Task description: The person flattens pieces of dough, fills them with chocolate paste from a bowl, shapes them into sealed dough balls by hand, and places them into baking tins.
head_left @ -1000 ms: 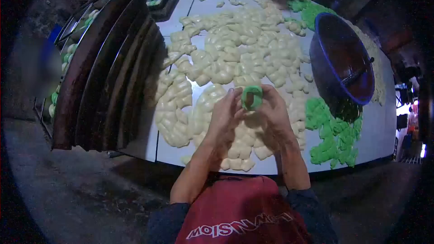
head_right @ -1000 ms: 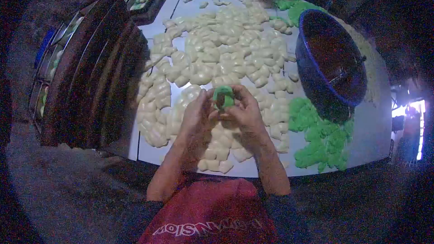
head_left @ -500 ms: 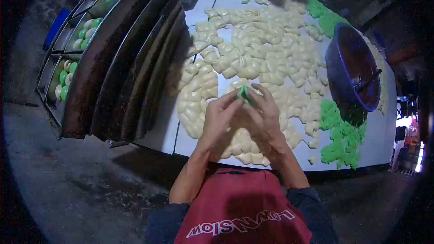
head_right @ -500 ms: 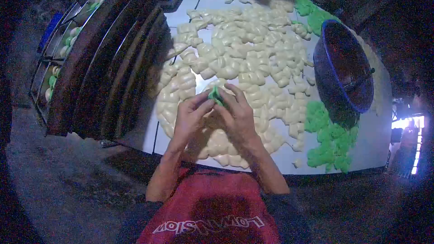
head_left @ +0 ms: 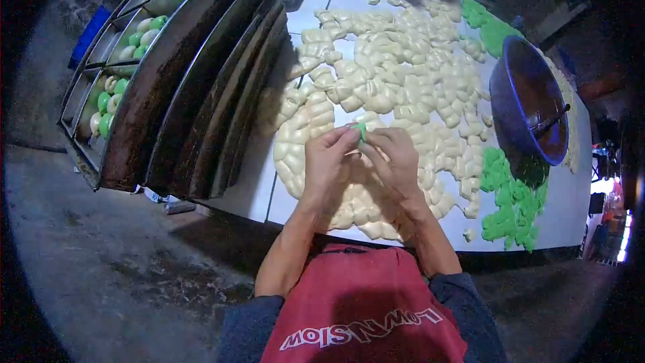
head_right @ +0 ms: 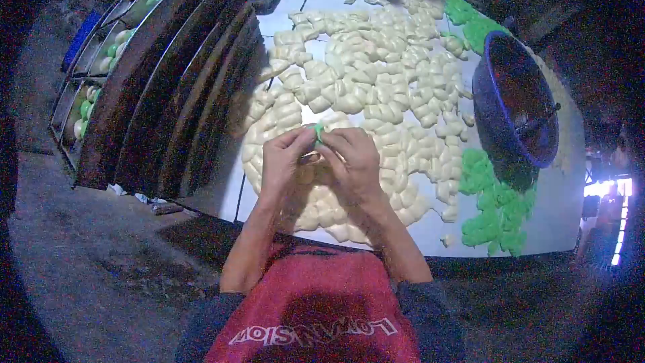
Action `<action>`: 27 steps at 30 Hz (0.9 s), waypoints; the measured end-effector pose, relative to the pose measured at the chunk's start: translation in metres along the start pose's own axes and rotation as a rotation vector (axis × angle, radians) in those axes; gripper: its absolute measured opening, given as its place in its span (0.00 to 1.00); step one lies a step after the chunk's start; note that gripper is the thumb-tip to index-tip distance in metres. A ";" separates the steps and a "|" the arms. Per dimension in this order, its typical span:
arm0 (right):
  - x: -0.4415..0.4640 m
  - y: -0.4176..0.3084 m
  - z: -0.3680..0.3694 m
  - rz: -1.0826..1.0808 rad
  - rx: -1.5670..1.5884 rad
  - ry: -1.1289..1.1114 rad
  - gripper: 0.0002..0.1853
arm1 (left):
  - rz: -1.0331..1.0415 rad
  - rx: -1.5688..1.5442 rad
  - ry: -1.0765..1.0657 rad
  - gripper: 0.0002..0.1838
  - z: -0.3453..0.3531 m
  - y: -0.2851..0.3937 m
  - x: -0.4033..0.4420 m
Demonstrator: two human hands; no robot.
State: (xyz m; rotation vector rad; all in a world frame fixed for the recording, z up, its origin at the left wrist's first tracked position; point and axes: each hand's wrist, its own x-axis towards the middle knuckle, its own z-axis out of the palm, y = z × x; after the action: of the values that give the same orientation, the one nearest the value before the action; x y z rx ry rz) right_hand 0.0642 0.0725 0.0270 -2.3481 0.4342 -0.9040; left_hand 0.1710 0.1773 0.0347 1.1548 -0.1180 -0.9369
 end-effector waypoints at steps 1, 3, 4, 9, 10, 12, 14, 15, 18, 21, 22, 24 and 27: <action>-0.002 0.005 0.004 -0.024 0.008 0.065 0.10 | -0.043 0.076 -0.001 0.17 0.006 0.009 -0.007; -0.002 0.004 0.001 0.042 -0.001 0.017 0.09 | 0.047 0.105 -0.053 0.18 0.001 -0.005 -0.005; -0.002 0.001 -0.002 0.076 -0.004 -0.007 0.08 | 0.091 0.119 -0.079 0.18 0.000 -0.010 -0.003; -0.001 -0.007 -0.009 0.291 0.367 -0.259 0.14 | -0.185 0.042 -0.085 0.17 -0.004 0.017 -0.008; -0.002 -0.010 -0.010 0.224 0.367 -0.259 0.14 | -0.175 0.051 -0.085 0.15 -0.009 0.016 -0.003; -0.008 -0.016 -0.011 0.098 0.365 -0.251 0.15 | -0.163 0.074 -0.091 0.13 -0.020 0.011 0.007; -0.011 0.002 -0.007 0.058 0.316 -0.269 0.16 | -0.152 0.073 -0.118 0.16 -0.020 0.011 0.004; -0.010 0.007 -0.007 0.086 0.324 -0.275 0.16 | -0.104 0.110 -0.116 0.17 -0.014 0.014 -0.003; -0.007 0.004 -0.010 0.085 0.370 -0.184 0.15 | -0.005 0.203 -0.173 0.18 -0.013 0.020 -0.016; -0.004 -0.014 -0.003 0.097 0.435 0.005 0.16 | 0.121 0.241 -0.196 0.13 -0.021 0.012 -0.013; -0.008 -0.017 0.005 0.152 0.486 0.057 0.15 | 0.149 0.255 -0.200 0.13 -0.021 0.010 -0.013; -0.019 -0.017 0.021 0.266 0.586 0.163 0.15 | 0.204 0.284 -0.208 0.13 -0.019 0.007 -0.014; -0.016 -0.010 0.028 0.157 0.384 0.230 0.11 | 0.373 0.482 -0.164 0.15 -0.013 0.004 -0.021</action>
State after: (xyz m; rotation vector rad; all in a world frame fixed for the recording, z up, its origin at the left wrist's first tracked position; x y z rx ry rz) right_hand 0.0729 0.0999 0.0082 -1.8458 0.4813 -1.0797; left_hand 0.1661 0.2014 0.0399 1.4308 -0.6992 -0.6820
